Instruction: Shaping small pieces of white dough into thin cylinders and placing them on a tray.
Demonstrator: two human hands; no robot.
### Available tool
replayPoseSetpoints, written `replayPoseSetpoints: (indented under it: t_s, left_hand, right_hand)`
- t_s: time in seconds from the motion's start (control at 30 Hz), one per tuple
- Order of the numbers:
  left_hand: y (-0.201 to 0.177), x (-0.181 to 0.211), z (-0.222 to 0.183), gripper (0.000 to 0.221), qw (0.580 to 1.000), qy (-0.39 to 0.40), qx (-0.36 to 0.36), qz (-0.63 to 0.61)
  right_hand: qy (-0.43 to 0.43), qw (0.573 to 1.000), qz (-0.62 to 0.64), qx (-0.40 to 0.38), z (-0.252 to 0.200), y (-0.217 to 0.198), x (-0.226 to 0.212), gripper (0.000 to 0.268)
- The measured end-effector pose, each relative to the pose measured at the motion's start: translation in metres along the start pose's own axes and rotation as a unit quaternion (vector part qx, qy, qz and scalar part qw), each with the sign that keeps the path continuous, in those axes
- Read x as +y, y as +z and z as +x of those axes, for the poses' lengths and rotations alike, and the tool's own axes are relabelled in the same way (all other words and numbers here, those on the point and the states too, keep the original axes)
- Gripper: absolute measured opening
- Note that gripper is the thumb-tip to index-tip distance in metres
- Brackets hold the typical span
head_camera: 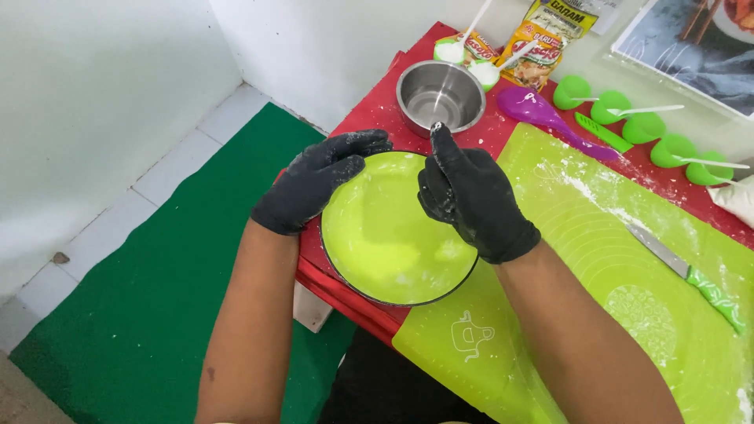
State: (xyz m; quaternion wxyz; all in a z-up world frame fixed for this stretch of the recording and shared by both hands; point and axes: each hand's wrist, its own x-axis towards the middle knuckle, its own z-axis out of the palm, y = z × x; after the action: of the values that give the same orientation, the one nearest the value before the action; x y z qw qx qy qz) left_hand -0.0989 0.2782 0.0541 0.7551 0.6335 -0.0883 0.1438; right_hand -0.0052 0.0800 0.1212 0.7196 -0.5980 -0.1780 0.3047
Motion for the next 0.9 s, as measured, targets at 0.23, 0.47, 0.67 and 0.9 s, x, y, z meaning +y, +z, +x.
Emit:
replayPoseSetpoints:
  t_s: [0.23, 0.47, 0.67, 0.9]
  left_hand:
    - [-0.007, 0.0, 0.006, 0.032, 0.997, 0.043, 0.053, 0.022]
    - [0.0, 0.013, 0.01, 0.033, 0.986, 0.104, 0.126, 0.022]
    - [0.014, 0.037, 0.008, 0.043, 0.975, 0.152, 0.14, 0.076]
    - [0.079, 0.057, 0.008, 0.063, 0.99, 0.106, 0.088, -0.006]
  right_hand:
    - [0.017, 0.995, -0.04, -0.087, -0.026, 0.02, -0.035, 0.026]
    - [-0.053, 0.996, -0.057, -0.047, -0.015, -0.001, -0.017, 0.02]
    - [-0.044, 0.999, -0.001, 0.016, 0.003, -0.012, -0.02, 0.066]
    - [-0.16, 0.986, -0.033, 0.045, -0.013, 0.001, -0.05, 0.029]
